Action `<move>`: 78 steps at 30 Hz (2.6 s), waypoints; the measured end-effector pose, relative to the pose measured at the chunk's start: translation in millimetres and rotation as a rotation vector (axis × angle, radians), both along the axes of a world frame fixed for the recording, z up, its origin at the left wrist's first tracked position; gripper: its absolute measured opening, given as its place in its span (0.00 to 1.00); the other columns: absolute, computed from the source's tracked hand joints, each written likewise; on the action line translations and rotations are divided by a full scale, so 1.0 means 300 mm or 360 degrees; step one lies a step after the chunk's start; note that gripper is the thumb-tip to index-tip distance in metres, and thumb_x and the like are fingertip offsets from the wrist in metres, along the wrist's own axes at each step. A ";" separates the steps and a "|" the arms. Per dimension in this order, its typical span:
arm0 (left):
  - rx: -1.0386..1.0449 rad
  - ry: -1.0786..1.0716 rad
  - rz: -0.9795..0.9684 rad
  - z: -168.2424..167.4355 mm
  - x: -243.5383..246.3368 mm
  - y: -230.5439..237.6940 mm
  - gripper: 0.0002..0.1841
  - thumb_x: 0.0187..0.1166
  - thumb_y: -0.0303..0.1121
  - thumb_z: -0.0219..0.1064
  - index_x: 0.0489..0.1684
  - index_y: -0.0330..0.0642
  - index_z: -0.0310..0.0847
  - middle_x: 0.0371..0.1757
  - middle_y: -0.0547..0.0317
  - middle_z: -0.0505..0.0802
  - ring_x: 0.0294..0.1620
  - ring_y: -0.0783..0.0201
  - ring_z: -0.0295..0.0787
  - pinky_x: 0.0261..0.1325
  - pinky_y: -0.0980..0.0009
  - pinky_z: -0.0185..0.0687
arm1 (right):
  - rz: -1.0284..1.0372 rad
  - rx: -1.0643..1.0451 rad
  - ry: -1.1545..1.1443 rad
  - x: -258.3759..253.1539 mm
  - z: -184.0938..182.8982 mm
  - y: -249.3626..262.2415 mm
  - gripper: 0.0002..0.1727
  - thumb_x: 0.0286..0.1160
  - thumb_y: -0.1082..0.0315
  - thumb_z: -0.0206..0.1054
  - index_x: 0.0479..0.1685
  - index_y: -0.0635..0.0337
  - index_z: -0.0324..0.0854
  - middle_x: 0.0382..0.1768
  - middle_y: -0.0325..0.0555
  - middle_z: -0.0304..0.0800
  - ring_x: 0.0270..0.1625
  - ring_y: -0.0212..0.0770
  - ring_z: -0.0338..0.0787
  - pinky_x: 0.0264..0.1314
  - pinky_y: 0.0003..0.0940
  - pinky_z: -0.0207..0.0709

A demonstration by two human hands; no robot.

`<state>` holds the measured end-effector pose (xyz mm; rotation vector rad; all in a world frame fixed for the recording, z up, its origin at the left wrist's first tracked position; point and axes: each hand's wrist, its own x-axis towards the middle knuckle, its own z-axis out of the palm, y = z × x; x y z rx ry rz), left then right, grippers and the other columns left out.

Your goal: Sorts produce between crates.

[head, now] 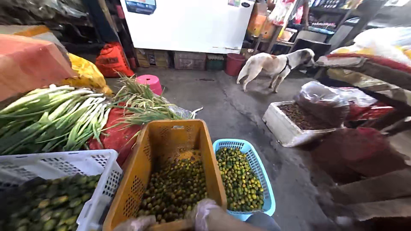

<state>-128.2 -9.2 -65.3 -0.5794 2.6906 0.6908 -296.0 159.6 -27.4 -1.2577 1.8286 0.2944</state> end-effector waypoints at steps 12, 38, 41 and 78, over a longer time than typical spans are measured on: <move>-0.0498 0.0870 0.0253 0.228 -0.405 -0.185 0.23 0.72 0.21 0.66 0.64 0.54 0.88 0.67 0.50 0.91 0.63 0.42 0.89 0.60 0.34 0.79 | -0.0072 -0.0617 0.0290 -0.465 0.264 -0.174 0.11 0.78 0.66 0.70 0.55 0.48 0.92 0.53 0.50 0.93 0.60 0.55 0.89 0.61 0.64 0.76; -0.0467 0.0810 0.0320 -0.039 -0.061 -0.046 0.25 0.65 0.17 0.67 0.59 0.51 0.92 0.60 0.50 0.95 0.62 0.42 0.90 0.70 0.37 0.74 | 0.0102 -0.0412 -0.0057 -0.173 0.020 -0.048 0.22 0.69 0.67 0.72 0.65 0.46 0.87 0.49 0.53 0.94 0.55 0.59 0.91 0.54 0.66 0.79; -0.0416 0.0712 0.0325 -0.162 0.055 -0.001 0.20 0.68 0.17 0.67 0.51 0.52 0.95 0.57 0.50 0.96 0.62 0.42 0.90 0.71 0.40 0.74 | 0.0329 0.0082 -0.0024 -0.040 -0.045 -0.092 0.33 0.74 0.65 0.69 0.83 0.45 0.71 0.62 0.60 0.88 0.66 0.65 0.86 0.63 0.70 0.75; -0.0692 0.0620 0.0716 -0.457 -0.011 -0.090 0.13 0.77 0.31 0.64 0.50 0.52 0.94 0.61 0.56 0.94 0.77 0.42 0.79 0.76 0.48 0.73 | -0.0546 -0.0218 0.0580 -0.267 -0.980 -0.539 0.29 0.74 0.67 0.71 0.77 0.65 0.75 0.78 0.68 0.74 0.73 0.73 0.80 0.67 0.73 0.74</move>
